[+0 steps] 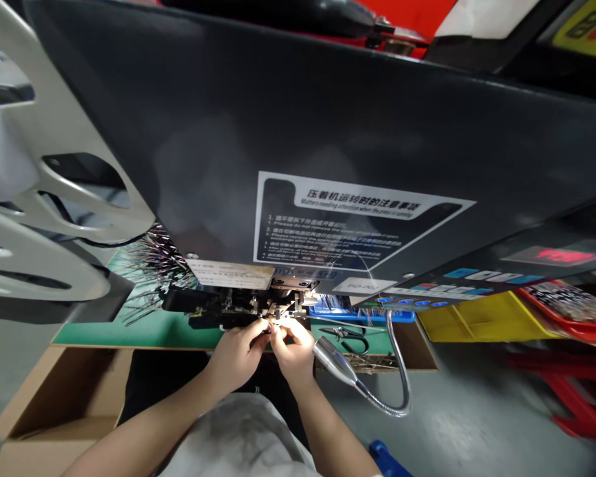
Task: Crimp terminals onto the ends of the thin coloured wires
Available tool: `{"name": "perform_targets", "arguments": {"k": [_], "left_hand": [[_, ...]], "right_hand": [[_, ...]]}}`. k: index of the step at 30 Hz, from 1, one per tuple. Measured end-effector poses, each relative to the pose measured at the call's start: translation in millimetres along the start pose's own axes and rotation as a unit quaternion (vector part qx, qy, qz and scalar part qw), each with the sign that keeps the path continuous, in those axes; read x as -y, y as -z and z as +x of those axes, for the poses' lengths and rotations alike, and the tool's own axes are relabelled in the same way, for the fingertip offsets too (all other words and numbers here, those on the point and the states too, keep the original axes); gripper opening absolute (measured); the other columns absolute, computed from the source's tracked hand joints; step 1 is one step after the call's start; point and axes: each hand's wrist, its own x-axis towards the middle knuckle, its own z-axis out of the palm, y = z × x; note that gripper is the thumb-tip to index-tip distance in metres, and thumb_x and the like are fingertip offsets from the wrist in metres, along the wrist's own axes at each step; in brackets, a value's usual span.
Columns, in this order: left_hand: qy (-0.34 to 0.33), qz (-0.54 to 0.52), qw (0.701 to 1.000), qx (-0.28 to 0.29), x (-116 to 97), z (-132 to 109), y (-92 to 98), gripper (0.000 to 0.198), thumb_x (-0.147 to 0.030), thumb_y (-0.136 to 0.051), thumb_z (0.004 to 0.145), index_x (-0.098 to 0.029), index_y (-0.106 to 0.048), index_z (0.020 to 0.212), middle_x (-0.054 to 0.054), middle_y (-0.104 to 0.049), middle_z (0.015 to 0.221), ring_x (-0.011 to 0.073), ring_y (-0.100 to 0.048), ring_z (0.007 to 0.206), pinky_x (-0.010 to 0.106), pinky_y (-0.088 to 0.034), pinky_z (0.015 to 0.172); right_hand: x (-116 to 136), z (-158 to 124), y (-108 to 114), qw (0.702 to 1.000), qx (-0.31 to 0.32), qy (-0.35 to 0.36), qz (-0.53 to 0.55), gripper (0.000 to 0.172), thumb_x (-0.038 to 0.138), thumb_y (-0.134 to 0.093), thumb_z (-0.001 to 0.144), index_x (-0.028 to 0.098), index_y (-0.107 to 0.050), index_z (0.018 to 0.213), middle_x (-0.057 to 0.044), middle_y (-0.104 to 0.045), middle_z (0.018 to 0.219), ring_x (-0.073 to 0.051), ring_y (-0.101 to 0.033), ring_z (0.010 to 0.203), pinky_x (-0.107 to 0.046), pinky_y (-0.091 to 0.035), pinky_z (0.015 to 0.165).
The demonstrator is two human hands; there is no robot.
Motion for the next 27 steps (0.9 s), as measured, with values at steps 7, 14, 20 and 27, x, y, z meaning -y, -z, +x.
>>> {"name": "perform_targets", "arguments": {"k": [7, 14, 20, 27], "left_hand": [[-0.001, 0.003, 1.0, 0.007, 3.4, -0.5, -1.3, 0.017, -0.016, -0.047, 0.093, -0.022, -0.063, 0.096, 0.004, -0.075, 0.088, 0.0211, -0.073, 0.081, 0.025, -0.05, 0.068], [-0.007, -0.006, 1.0, 0.02, 6.4, -0.1, -1.9, 0.018, -0.016, -0.046, 0.093, -0.022, -0.063, 0.095, 0.003, -0.074, 0.086, 0.0189, -0.072, 0.08, 0.024, -0.05, 0.068], [-0.007, -0.007, 1.0, 0.025, 6.5, -1.4, -1.6, 0.017, -0.016, -0.048, 0.093, -0.023, -0.063, 0.097, 0.002, -0.075, 0.09, 0.0194, -0.072, 0.083, 0.024, -0.049, 0.069], [-0.01, -0.005, 1.0, 0.018, 4.3, -3.6, 1.4, 0.014, -0.018, -0.047, 0.094, -0.022, -0.061, 0.095, 0.003, -0.075, 0.088, 0.0199, -0.072, 0.081, 0.024, -0.048, 0.067]], "right_hand": [[-0.5, -1.7, -0.8, 1.0, 0.0, -0.023, 0.015, 0.011, 0.027, -0.065, 0.084, 0.017, -0.069, 0.082, 0.006, -0.046, 0.05, -0.011, -0.043, 0.043, -0.025, -0.042, 0.046], [-0.6, 1.5, -1.2, 1.0, 0.008, -0.014, 0.011, 0.011, 0.025, -0.064, 0.082, 0.018, -0.068, 0.076, 0.006, -0.045, 0.049, -0.011, -0.041, 0.042, -0.024, -0.041, 0.043], [-1.6, -0.4, -0.4, 1.0, 0.007, -0.006, 0.018, 0.01, 0.022, -0.062, 0.082, 0.018, -0.071, 0.08, 0.004, -0.05, 0.052, -0.011, -0.044, 0.044, -0.025, -0.045, 0.046], [-2.8, -0.4, 1.3, 1.0, 0.013, 0.002, 0.019, 0.011, 0.024, -0.065, 0.083, 0.018, -0.074, 0.085, 0.004, -0.051, 0.052, -0.012, -0.045, 0.044, -0.027, -0.047, 0.048]]}}
